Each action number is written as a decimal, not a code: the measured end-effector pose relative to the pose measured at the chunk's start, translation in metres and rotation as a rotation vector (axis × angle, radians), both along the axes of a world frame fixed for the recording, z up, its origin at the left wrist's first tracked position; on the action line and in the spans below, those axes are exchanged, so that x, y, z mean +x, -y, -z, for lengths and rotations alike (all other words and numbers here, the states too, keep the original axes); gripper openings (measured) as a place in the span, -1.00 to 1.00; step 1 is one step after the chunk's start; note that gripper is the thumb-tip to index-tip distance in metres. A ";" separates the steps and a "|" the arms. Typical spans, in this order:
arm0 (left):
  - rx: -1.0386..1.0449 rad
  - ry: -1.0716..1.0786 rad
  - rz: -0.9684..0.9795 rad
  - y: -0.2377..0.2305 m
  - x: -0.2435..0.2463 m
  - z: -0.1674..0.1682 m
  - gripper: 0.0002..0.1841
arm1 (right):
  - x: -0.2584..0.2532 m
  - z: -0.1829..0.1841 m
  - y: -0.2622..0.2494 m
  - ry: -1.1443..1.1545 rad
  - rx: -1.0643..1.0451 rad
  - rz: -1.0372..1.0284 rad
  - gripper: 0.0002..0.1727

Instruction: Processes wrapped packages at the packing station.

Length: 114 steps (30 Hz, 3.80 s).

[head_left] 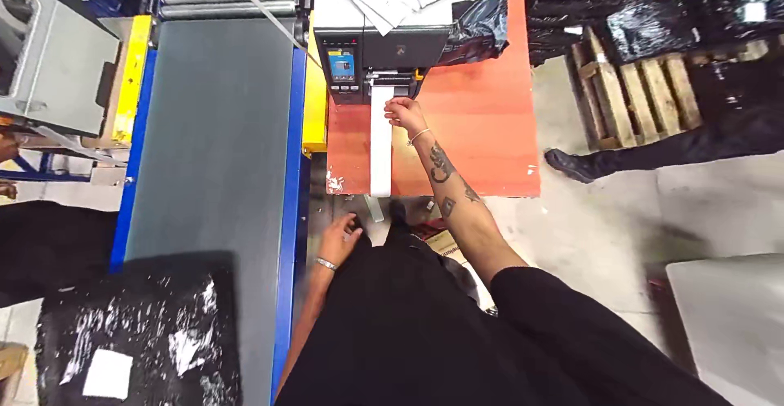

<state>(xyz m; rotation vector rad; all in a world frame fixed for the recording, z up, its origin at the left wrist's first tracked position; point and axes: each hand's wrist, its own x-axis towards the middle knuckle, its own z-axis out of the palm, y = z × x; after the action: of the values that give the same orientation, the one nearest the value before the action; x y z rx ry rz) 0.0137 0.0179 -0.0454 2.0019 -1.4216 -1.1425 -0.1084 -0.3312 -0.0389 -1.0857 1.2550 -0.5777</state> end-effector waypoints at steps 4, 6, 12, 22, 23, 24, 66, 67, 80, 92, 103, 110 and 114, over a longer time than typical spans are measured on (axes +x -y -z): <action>0.206 -0.085 0.238 0.003 -0.020 0.015 -0.41 | 0.002 -0.001 0.022 -0.013 -0.010 -0.007 -0.45; 0.295 -0.039 0.221 -0.001 -0.015 0.020 -0.39 | 0.001 0.001 0.029 -0.003 -0.005 -0.007 -0.40; 0.391 0.167 -0.099 -0.010 0.022 0.019 -0.35 | 0.003 0.001 0.039 0.020 0.040 -0.017 -0.48; -0.034 0.143 -0.249 0.016 0.012 0.075 0.01 | 0.007 0.005 0.044 0.038 0.066 0.009 -0.64; 0.002 0.221 -0.204 0.028 0.005 0.081 0.07 | 0.009 0.003 0.044 0.032 0.072 0.001 -0.60; 0.079 0.287 -0.152 0.040 -0.002 0.085 0.14 | 0.010 0.000 0.044 0.024 0.082 -0.006 -0.54; 0.068 0.034 -0.284 0.114 -0.033 0.024 -0.37 | -0.076 -0.034 0.000 0.026 -0.426 0.130 -0.71; 0.050 -0.017 -0.249 0.124 -0.046 0.022 -0.40 | -0.108 -0.036 -0.007 -0.010 -0.488 0.161 -0.70; 0.380 -0.346 -0.020 0.280 -0.217 0.045 -0.20 | -0.464 0.033 -0.008 -1.135 -0.232 0.534 -0.18; 0.307 -0.621 -0.448 0.275 -0.259 0.084 0.01 | -0.572 0.070 0.016 -1.131 0.197 0.415 0.09; -0.354 -0.595 -0.522 0.054 -0.037 -0.047 0.22 | -0.341 0.034 -0.203 -0.043 -0.265 0.823 -0.61; -0.882 -0.551 -0.864 -0.159 0.098 -0.118 -0.75 | -0.103 -0.068 -0.167 0.319 -0.518 -0.305 -0.14; -0.709 -0.068 -1.608 -0.160 0.063 -0.180 -0.61 | 0.011 -0.100 -0.141 0.365 -0.550 -0.901 -0.28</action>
<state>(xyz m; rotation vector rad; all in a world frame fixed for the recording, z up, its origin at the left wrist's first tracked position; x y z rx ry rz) 0.0768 0.1779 0.1345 1.6752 0.1352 0.0596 -0.0974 -0.1907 0.0615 -1.7497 0.1985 -0.3859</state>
